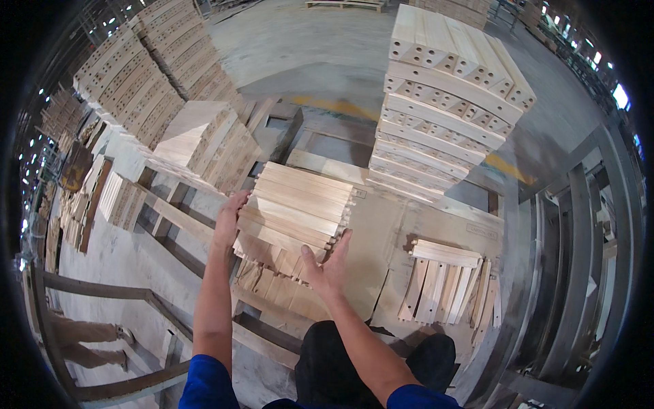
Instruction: The person sits on the floor and repeatedly picks up small wooden pieces, aligns them, and stacks them into neat piles. The person then carries a stack to a nearby workbench and places it down.
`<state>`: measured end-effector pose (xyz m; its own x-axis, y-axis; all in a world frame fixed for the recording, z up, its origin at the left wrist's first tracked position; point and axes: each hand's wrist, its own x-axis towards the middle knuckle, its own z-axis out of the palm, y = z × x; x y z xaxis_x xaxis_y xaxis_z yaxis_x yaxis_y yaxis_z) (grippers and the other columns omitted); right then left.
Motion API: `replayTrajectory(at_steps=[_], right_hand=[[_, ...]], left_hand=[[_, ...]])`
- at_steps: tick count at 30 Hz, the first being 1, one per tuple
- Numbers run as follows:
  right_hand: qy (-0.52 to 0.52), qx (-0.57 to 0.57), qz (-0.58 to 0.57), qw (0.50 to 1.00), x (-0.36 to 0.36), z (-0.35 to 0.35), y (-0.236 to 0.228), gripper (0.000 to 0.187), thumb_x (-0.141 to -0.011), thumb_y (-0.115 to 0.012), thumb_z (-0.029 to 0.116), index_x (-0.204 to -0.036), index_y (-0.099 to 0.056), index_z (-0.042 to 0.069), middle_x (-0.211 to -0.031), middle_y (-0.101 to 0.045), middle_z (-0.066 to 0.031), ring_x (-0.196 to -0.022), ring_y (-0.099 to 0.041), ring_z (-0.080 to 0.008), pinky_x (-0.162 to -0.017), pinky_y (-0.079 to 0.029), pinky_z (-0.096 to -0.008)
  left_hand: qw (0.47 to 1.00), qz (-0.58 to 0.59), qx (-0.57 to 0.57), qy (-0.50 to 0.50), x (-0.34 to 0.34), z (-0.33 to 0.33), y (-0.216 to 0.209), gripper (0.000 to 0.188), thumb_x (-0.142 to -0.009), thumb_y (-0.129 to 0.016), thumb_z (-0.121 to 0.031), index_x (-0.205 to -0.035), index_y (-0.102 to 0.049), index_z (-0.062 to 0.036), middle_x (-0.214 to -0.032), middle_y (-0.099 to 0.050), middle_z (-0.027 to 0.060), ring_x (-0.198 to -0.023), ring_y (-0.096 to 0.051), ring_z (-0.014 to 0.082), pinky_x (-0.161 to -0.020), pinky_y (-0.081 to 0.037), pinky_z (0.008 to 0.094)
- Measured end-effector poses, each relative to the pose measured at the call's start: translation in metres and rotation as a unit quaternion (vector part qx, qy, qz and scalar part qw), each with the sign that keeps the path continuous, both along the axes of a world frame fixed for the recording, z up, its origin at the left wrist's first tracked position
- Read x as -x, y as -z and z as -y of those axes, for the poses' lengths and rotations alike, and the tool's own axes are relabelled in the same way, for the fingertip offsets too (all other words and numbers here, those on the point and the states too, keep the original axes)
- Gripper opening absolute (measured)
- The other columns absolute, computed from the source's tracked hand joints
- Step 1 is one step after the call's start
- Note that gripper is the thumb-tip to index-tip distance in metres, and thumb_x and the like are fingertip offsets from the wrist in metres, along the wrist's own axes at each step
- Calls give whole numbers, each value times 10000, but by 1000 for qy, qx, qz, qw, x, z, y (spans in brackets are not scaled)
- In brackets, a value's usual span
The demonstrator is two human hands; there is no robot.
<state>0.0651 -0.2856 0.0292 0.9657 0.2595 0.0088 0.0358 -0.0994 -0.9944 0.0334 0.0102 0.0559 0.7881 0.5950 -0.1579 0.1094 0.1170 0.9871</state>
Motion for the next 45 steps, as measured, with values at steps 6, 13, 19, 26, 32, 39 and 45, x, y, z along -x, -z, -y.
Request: replayTrajectory(at_steps=[6,13,19,26,32,39,45], right_hand=[[-13,-48,-20,999,-23,-16,2,1040,-1053,-649,397,-1639,45,-109,-1729,-96,-312,-1621,-114,-388,-1311,-116,-423],[-21,84,6,996,-24,-10,15,1008,-1060,-643,339,-1662,74,-32,-1745,-89,-264,-1620,-147,-356,-1303,-181,-432],[-66,136,113,982,-64,107,-4,964,-960,-762,285,-1656,-170,-23,-1691,-261,-268,-1582,-253,-412,-1298,-214,-476],[-139,645,143,737,-187,339,13,724,-825,-780,197,-1471,-486,60,-1472,-524,-213,-1422,-462,-411,-1213,-348,-503],[-258,619,68,739,-195,350,20,633,-824,-741,196,-1399,-522,46,-1369,-607,-201,-1344,-554,-392,-1172,-410,-502],[-209,411,71,885,-82,338,-15,597,-796,-781,238,-1311,-553,41,-1274,-635,-241,-1218,-611,-444,-1052,-499,-511],[-323,324,238,857,-9,201,-95,549,-807,-779,265,-1262,-579,34,-1210,-637,-225,-1157,-618,-426,-986,-508,-526]], left_hand=[[995,6,67,71,-3,-14,-15,681,-1152,-333,-457,-1587,-397,63,-1616,-474,201,-1498,-431,286,-1263,-290,388],[991,12,49,122,-8,-20,-1,577,-1146,-424,-370,-1593,-437,-5,-1597,-503,111,-1456,-482,238,-1249,-321,372],[997,10,-73,13,29,-28,-13,644,-1161,-329,-421,-1631,-332,19,-1639,-439,200,-1549,-375,287,-1277,-279,422],[980,54,-165,-97,78,82,-42,614,-1128,-481,-406,-1554,-455,37,-1501,-572,216,-1408,-538,292,-1229,-359,436],[977,22,-204,-63,81,253,-68,352,-1084,-592,-211,-1331,-670,27,-1295,-713,145,-1236,-639,241,-1116,-470,413],[989,-60,-136,13,102,367,-27,296,-1042,-669,-164,-1289,-707,-5,-1167,-748,108,-1135,-692,200,-1045,-508,334],[973,43,38,-222,122,314,-23,402,-1045,-690,-204,-1368,-633,29,-1165,-730,147,-1160,-677,206,-1041,-509,346]])
